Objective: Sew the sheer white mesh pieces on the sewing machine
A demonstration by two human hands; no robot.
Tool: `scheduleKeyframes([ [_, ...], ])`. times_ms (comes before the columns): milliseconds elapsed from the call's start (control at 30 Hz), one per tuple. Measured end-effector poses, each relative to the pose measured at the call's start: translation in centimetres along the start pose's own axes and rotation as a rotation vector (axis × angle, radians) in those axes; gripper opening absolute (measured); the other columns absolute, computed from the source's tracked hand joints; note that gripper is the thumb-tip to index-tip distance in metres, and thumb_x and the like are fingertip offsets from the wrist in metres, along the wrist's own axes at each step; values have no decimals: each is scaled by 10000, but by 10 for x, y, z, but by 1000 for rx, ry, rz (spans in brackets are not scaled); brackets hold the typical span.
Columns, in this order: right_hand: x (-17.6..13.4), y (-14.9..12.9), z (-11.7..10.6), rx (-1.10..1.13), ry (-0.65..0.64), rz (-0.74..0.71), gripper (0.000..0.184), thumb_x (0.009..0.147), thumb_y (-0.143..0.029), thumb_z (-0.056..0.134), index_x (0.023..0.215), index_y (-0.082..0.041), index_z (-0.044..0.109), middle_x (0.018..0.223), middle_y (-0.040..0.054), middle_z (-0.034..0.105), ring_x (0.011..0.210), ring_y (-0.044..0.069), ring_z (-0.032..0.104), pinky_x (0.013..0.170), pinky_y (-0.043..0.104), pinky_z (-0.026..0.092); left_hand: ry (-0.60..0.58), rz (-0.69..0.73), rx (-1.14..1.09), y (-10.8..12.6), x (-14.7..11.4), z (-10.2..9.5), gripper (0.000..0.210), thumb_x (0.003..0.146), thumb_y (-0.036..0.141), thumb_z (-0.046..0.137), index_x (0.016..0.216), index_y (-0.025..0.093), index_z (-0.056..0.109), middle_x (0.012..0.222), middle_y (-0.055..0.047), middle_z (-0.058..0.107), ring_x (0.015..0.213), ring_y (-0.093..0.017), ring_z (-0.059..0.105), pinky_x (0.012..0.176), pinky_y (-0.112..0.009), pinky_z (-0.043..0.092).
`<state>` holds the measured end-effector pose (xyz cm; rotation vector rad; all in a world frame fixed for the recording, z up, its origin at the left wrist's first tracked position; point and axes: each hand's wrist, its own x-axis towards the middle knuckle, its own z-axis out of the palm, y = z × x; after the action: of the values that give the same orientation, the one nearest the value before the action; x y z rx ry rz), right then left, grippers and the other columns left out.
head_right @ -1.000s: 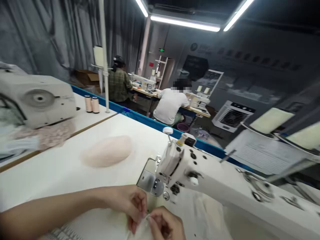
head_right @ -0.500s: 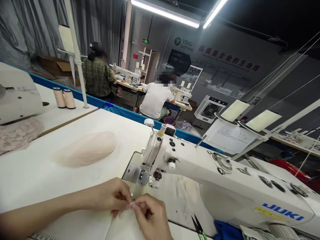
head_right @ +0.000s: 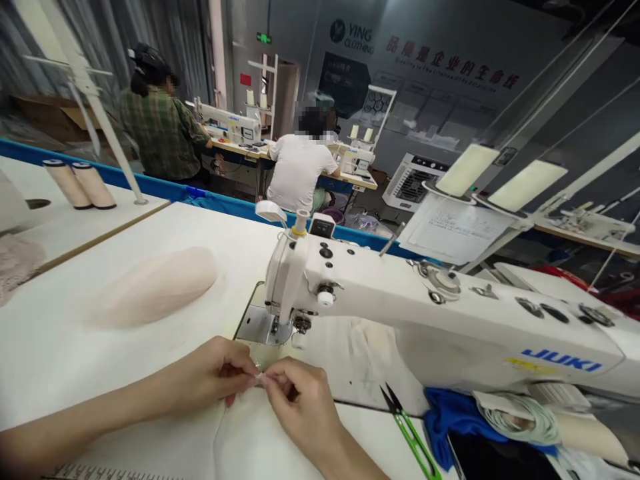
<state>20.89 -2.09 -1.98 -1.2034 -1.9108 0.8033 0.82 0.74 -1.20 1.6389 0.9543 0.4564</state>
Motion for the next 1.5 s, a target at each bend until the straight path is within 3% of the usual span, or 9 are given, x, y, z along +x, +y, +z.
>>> scheduleKeyframes([
  [233,0,4,-4,15,0,-111,182,909,-286,563,819,-188,687,623,-1,640,521,107,560,487,210,450,43,-6,188,10,-1,0,228,877,242,523,822,198,739,690,6,617,559,-106,588,547,-215,450],
  [433,-1,12,-7,-54,6,-237,176,949,-217,504,889,-188,667,748,17,709,601,100,619,547,214,493,252,303,504,3,-1,3,205,903,231,536,841,208,730,651,15,639,520,-86,554,486,-199,425],
  [633,-3,17,-8,-281,55,-400,177,937,-155,488,860,-180,646,618,-15,636,492,86,523,461,221,407,340,502,653,0,0,2,153,928,206,556,906,173,704,731,1,691,569,-80,618,522,-186,493],
  [833,-2,18,-7,-302,76,-378,193,935,-165,473,835,-207,632,592,-34,618,471,80,498,457,214,399,437,591,834,-1,-1,3,144,945,210,542,904,190,678,745,13,716,591,-87,653,522,-188,513],
  [933,-2,17,-6,-263,83,-355,136,927,-153,491,963,-204,612,675,-35,670,473,68,516,473,199,426,473,646,857,-5,-2,4,109,939,190,553,951,194,662,778,7,721,613,-92,659,540,-193,522],
  [1067,-2,17,-4,-212,65,-334,208,914,-122,499,1100,-197,558,732,-42,693,470,55,529,476,181,431,484,704,867,-8,-3,5,81,922,155,581,979,169,637,775,-1,706,610,-92,647,525,-195,510],
  [1233,-1,17,-2,-184,59,-372,161,911,-121,490,1044,-190,550,697,-53,658,468,52,509,435,174,393,526,808,917,-7,-1,5,57,926,150,577,956,149,625,741,6,693,586,-92,642,497,-196,497],
  [1500,1,13,-5,-180,74,-436,138,927,-93,507,1018,-166,581,755,-30,697,489,43,537,482,173,427,518,820,1004,-6,-4,2,29,896,139,615,922,152,617,708,20,677,561,-98,630,521,-218,483],
])
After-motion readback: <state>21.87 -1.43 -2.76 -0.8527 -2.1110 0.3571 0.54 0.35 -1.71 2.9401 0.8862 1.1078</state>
